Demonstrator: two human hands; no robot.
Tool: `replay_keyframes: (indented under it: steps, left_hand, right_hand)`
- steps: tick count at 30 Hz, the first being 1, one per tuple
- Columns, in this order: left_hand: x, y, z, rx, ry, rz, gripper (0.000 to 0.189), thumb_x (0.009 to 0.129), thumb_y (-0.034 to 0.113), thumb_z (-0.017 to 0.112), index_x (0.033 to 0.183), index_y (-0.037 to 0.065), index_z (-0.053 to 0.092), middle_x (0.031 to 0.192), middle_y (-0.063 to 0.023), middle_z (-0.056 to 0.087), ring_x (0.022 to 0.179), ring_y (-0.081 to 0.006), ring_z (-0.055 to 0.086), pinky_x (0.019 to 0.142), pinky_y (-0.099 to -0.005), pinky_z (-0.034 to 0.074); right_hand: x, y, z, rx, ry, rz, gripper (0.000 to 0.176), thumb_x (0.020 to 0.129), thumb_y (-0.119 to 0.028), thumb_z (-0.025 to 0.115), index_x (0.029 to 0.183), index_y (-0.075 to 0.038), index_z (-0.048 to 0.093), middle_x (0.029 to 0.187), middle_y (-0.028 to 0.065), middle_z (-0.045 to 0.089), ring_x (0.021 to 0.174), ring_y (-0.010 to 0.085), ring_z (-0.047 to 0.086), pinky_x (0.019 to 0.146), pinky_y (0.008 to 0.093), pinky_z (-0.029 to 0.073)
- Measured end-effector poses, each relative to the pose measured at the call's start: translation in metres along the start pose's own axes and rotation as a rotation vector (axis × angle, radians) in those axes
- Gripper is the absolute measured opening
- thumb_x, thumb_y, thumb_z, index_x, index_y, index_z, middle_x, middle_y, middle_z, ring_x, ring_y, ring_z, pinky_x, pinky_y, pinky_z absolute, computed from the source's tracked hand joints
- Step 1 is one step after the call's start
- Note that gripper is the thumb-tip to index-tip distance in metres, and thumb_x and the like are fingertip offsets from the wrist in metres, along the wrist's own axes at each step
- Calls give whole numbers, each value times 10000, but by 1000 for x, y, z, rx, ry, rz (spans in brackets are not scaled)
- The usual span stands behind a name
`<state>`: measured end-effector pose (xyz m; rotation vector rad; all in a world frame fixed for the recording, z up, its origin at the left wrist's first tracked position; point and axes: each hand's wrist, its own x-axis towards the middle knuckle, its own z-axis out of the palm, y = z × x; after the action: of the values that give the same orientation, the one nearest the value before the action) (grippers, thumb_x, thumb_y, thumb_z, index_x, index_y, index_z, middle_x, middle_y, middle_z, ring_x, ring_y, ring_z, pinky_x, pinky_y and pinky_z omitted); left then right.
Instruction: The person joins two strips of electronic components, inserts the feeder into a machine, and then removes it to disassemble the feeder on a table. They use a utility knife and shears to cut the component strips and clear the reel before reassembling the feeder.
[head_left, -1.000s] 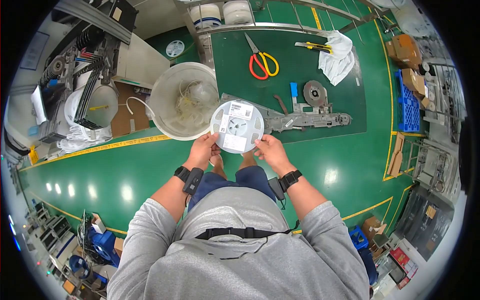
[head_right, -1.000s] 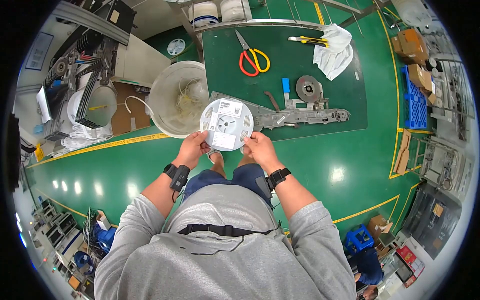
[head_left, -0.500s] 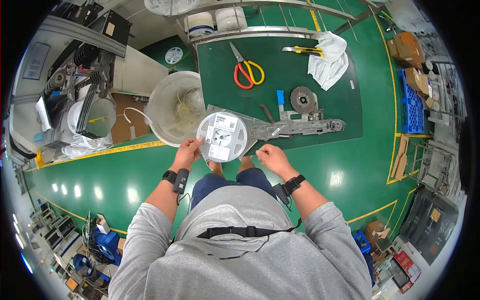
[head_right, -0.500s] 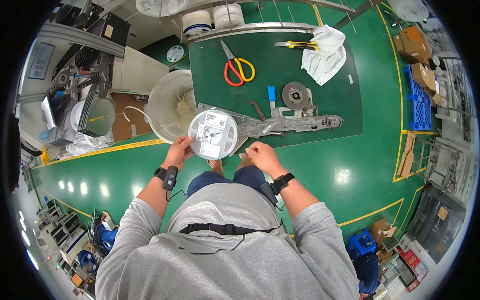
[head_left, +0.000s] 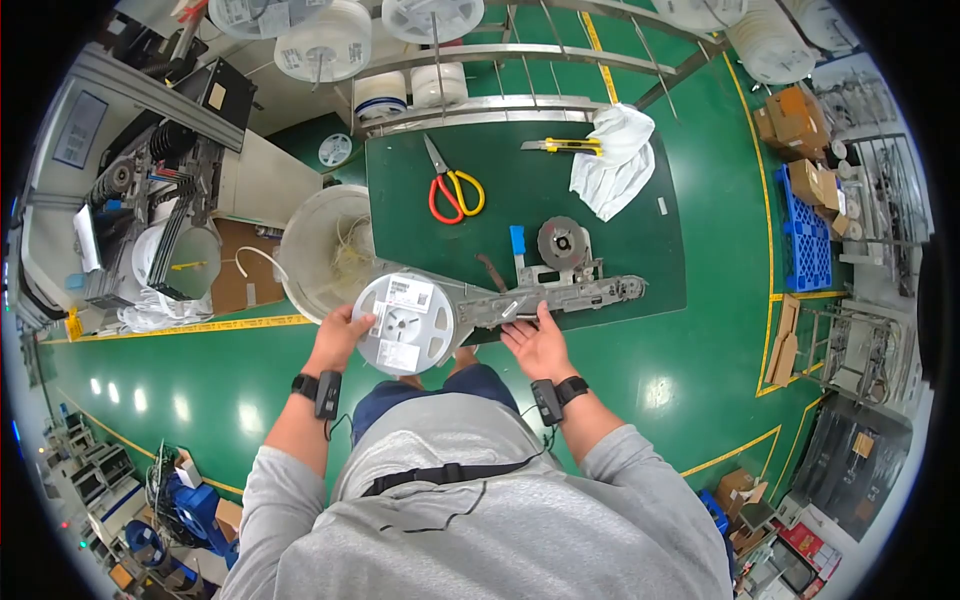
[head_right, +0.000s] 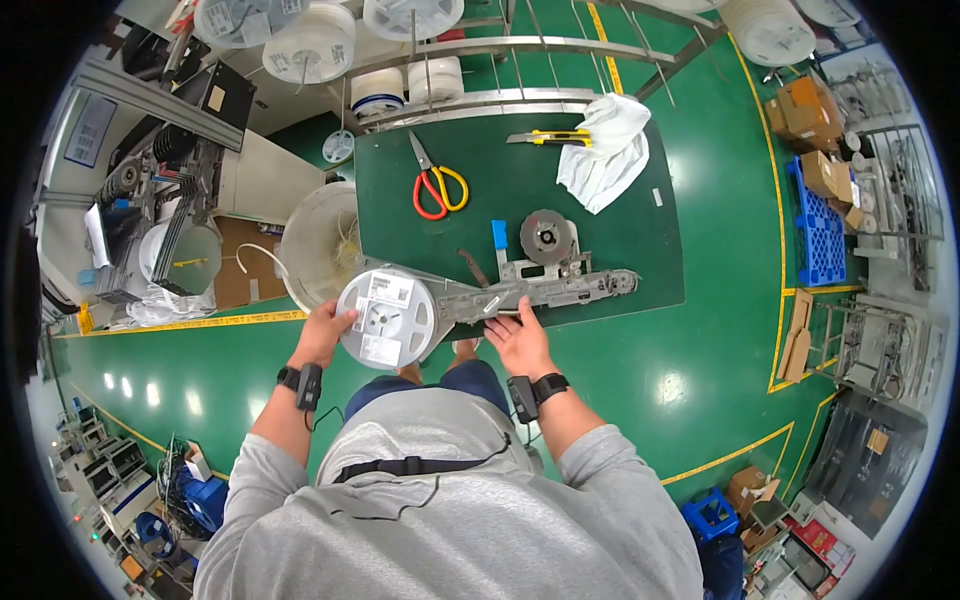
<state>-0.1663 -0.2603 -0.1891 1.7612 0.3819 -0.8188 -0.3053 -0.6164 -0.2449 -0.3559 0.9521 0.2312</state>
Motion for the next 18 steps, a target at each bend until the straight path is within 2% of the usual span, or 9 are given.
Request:
replay_keyframes:
  steps: [1, 4, 8, 11, 13, 14, 15, 17, 18]
  left_hand:
    - [-13, 9, 1, -8, 1, 11, 352, 929, 142, 743, 1202, -68, 667, 1023, -81, 736, 880, -129, 657, 808, -287, 520]
    - [-47, 26, 0, -27, 0, 83, 365, 933, 110, 728, 1231, -80, 639, 1042, -90, 724, 910, -135, 653, 843, -277, 524]
    - [-91, 39, -18, 10, 46, 237, 347, 910, 104, 749, 1204, -56, 658, 1005, -63, 725, 880, -119, 648, 809, -275, 534]
    - [-134, 46, -47, 77, 117, 372, 333, 900, 103, 763, 1188, -35, 670, 966, -41, 724, 843, -102, 639, 768, -268, 535]
    - [-161, 32, -78, 27, 163, 475, 321, 888, 102, 778, 1168, -19, 680, 935, -22, 718, 816, -87, 629, 735, -259, 530]
    - [-174, 19, -98, 63, 218, 562, 319, 883, 101, 784, 1162, -16, 683, 929, -16, 715, 815, -84, 627, 730, -258, 528]
    - [-188, 5, -120, 101, 276, 645, 318, 878, 100, 790, 1156, -13, 685, 923, -9, 711, 813, -80, 624, 724, -257, 526]
    - [-221, -23, -164, 77, 322, 665, 305, 879, 98, 793, 1142, -17, 689, 934, -8, 704, 833, -81, 620, 748, -258, 524]
    - [-240, -37, -183, 16, 365, 691, 298, 863, 87, 794, 1122, -20, 692, 933, -40, 703, 815, -104, 631, 744, -273, 530]
  right_hand:
    - [-1, 1, 13, -9, -7, -8, 642, 965, -572, 630, 1358, -76, 524, 1368, 163, 545, 1314, 319, 490, 1129, 483, 392]
    - [-4, 4, 48, 303, -4, -202, 573, 988, -524, 612, 1344, -82, 533, 1355, 101, 574, 1306, 311, 507, 1158, 510, 371]
    - [-25, 6, 92, 354, -62, -201, 529, 1003, -520, 579, 1317, -95, 557, 1316, 106, 600, 1248, 316, 541, 1142, 534, 373]
    - [-25, 26, 126, 291, -195, -266, 516, 1014, -528, 543, 1307, -104, 568, 1295, 110, 603, 1202, 317, 548, 1112, 584, 368]
    - [-42, 52, 168, 268, -208, -301, 524, 1018, -544, 515, 1320, -120, 567, 1268, 117, 608, 1162, 326, 548, 1067, 632, 377]
    - [-54, 69, 190, 237, -238, -318, 518, 1013, -545, 522, 1308, -121, 571, 1189, 131, 587, 1124, 353, 553, 1029, 679, 385]
    - [-69, 88, 215, 219, -269, -314, 518, 1013, -545, 522, 1308, -121, 571, 1189, 131, 587, 1124, 353, 553, 1029, 679, 385]
    - [-96, 133, 258, 193, -379, -321, 511, 1011, -543, 523, 1284, -114, 574, 1140, 137, 534, 1084, 379, 547, 1003, 708, 391]
    - [-103, 159, 274, 143, -450, -330, 525, 999, -548, 546, 1274, -101, 558, 1125, 135, 487, 1058, 384, 533, 991, 737, 377]
